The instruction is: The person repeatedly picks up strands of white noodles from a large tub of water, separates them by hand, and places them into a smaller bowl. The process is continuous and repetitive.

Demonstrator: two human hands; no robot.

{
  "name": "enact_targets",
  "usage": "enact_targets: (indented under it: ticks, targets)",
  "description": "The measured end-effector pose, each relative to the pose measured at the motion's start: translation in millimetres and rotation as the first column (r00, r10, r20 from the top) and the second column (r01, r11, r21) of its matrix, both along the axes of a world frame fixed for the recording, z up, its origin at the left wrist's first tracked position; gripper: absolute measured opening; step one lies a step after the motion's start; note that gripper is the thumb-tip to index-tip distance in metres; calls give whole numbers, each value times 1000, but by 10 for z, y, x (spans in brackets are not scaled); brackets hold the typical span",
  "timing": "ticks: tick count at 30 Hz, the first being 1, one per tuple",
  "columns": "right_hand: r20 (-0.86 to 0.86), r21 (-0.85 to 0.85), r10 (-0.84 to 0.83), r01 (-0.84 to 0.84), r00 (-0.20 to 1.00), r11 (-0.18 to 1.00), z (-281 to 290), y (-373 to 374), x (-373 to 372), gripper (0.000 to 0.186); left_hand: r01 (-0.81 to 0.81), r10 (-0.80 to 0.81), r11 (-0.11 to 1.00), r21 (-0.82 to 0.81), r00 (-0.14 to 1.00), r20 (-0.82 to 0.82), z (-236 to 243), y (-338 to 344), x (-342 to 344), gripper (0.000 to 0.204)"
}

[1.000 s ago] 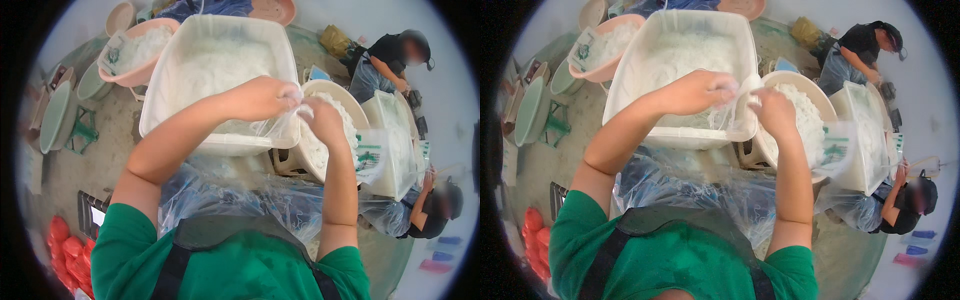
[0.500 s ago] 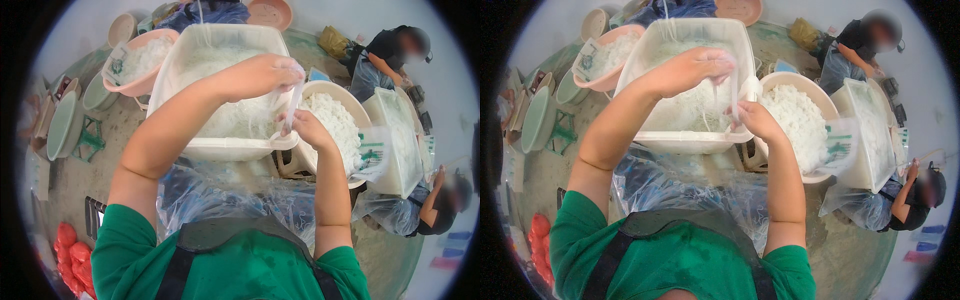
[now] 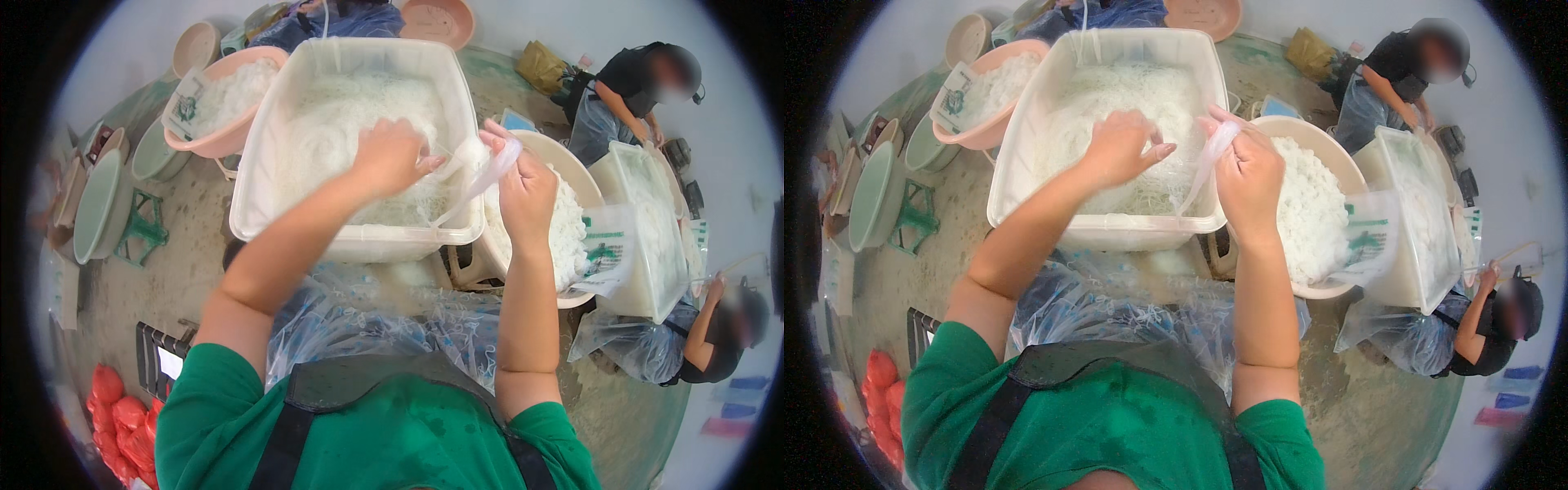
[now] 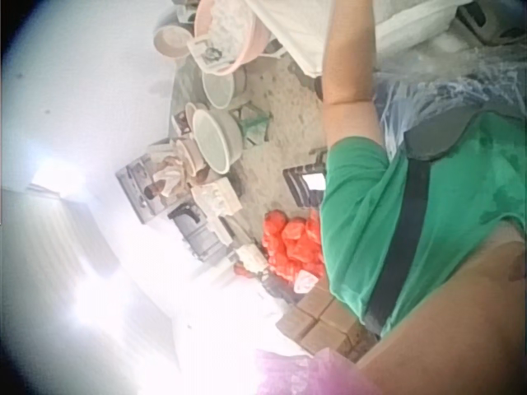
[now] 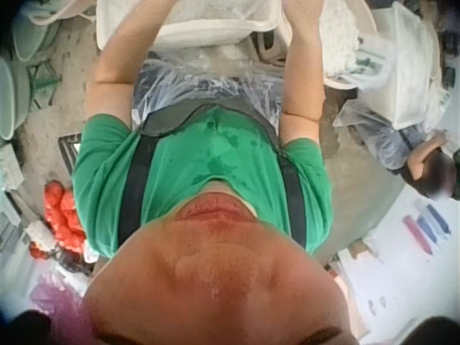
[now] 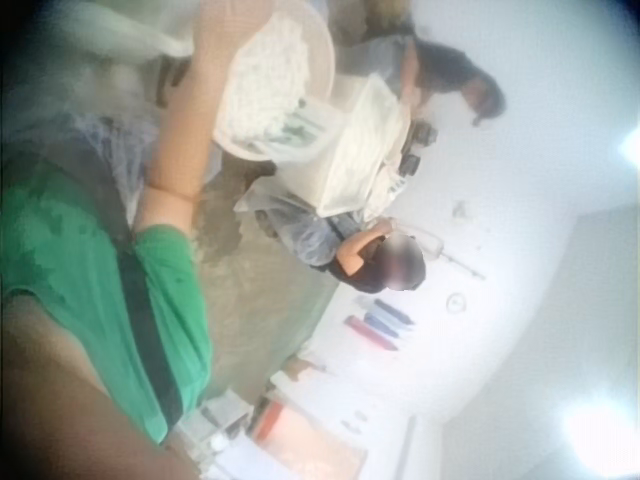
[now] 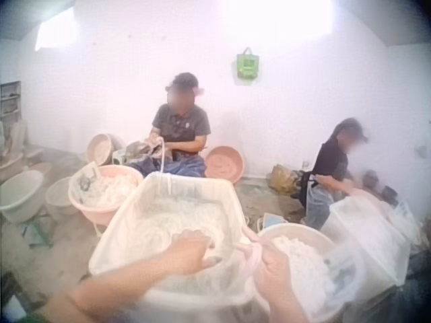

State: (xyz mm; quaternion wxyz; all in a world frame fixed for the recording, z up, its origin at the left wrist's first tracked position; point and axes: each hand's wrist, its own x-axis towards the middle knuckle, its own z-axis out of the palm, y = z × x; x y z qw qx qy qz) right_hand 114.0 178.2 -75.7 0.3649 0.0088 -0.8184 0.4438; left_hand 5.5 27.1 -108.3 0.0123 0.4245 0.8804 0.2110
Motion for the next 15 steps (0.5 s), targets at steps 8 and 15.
enact_targets:
  ticks: [8,15]
  targets:
    - [-42,55,79,-77,996,996,-16,-114,-8,20,58,-110,719,692,993,31,-190,279,480,40]
    - [-218,-823,363,-371,906,430,-167,56,3,31,-291,-613,758,583,-14,790,9,138,580,33]
